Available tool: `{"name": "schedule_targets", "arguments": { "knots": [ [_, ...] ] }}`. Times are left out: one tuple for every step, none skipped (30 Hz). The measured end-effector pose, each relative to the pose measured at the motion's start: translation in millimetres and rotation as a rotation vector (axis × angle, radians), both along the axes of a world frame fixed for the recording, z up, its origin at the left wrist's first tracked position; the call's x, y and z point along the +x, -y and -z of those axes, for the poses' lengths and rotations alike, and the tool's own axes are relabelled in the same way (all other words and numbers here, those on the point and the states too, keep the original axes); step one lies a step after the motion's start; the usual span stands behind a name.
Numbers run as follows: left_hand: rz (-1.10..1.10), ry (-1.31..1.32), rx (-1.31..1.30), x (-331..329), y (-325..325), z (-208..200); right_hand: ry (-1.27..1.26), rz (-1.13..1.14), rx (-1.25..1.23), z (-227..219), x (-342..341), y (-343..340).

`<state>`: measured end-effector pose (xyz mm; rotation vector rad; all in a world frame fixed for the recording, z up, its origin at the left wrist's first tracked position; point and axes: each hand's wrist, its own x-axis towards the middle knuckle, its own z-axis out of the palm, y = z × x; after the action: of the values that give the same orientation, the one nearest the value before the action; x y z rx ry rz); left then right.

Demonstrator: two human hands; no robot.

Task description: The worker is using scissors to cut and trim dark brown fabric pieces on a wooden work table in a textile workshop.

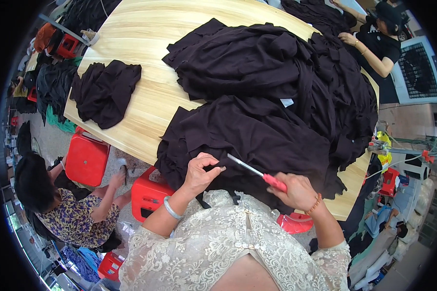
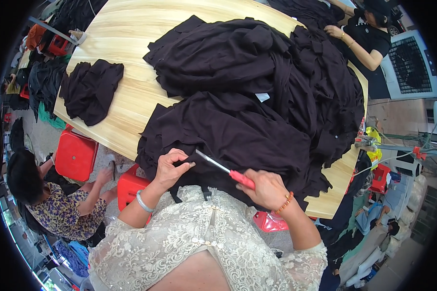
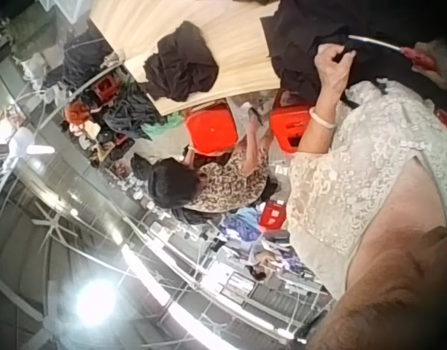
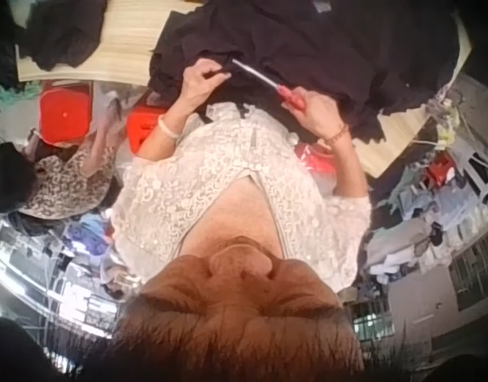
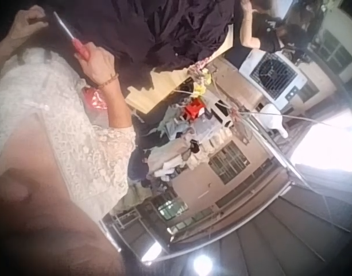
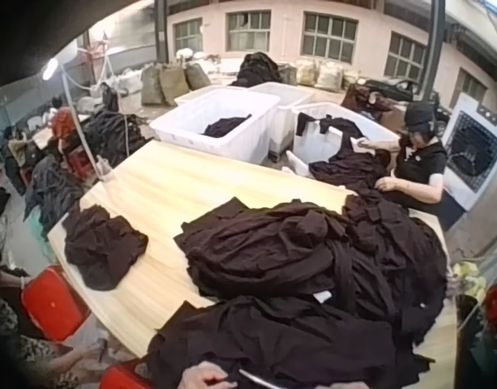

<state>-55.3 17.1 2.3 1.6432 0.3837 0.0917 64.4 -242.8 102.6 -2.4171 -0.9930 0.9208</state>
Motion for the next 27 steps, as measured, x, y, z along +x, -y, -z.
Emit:
{"name": "schedule_targets", "arguments": {
  "knots": [
    [0.03,0.038,0.077,2,2,-1,-0.027,-0.03,-0.051,-9,-2,5],
    [0.061,0.075,0.154,4,3,-1,-0.055,-0.058,-0.103,-16,-4,8],
    [0.056,0.088,0.153,5,5,0,-0.013,-0.081,-0.109,-20,-8,12],
    [0.058,0.091,0.149,6,6,0,-0.012,-0.078,-0.112,-24,-10,13],
    [0.082,0.105,0.185,6,6,1,-0.005,-0.093,-0.135,-28,-11,12],
    [0.107,0.119,0.22,6,6,1,0.002,-0.106,-0.159,-29,-13,12],
    [0.112,0.12,0.217,7,7,1,0.039,-0.084,-0.162,-28,-13,12],
    [0.124,0.128,0.252,7,7,0,0.038,-0.079,-0.164,-28,-15,13],
    [0.135,0.136,0.291,8,6,-1,0.042,-0.069,-0.163,-28,-16,12],
    [0.138,0.134,0.294,8,6,-1,0.047,-0.059,-0.161,-28,-17,12],
    [0.118,0.131,0.304,8,7,-1,0.045,-0.057,-0.157,-30,-18,13],
    [0.099,0.13,0.313,8,8,0,0.006,-0.065,-0.146,-32,-20,14],
    [0.103,0.13,0.315,8,7,0,-0.033,-0.073,-0.135,-32,-20,15],
    [0.1,0.125,0.329,7,5,0,-0.004,-0.035,-0.135,-29,-21,15],
    [0.095,0.118,0.344,5,5,0,-0.006,-0.034,-0.133,-29,-21,15],
    [0.097,0.117,0.346,5,7,0,-0.001,-0.042,-0.135,-29,-21,14],
    [0.099,0.129,0.333,4,9,1,0.004,-0.05,-0.138,-29,-21,13],
    [0.104,0.141,0.318,5,10,1,0.004,-0.047,-0.137,-29,-21,12],
    [0.107,0.142,0.319,5,10,0,-0.014,-0.053,-0.138,-29,-21,12],
    [0.1,0.131,0.313,6,9,-2,-0.031,-0.059,-0.139,-29,-22,12],
    [0.092,0.12,0.308,7,9,-2,-0.031,-0.057,-0.139,-28,-22,12],
    [0.094,0.121,0.308,7,9,-2,-0.008,-0.051,-0.147,-27,-23,13],
    [0.113,0.126,0.32,7,8,-2,0.015,-0.046,-0.155,-26,-24,13],
    [0.132,0.13,0.334,6,6,-2,0.016,-0.046,-0.154,-27,-25,13],
    [0.133,0.13,0.335,5,4,-1,-0.028,-0.052,-0.141,-28,-26,12],
    [0.143,0.118,0.312,3,3,0,-0.071,-0.058,-0.127,-28,-27,11],
    [0.154,0.107,0.286,3,3,0,-0.07,-0.055,-0.128,-28,-27,11]
  ]
}}
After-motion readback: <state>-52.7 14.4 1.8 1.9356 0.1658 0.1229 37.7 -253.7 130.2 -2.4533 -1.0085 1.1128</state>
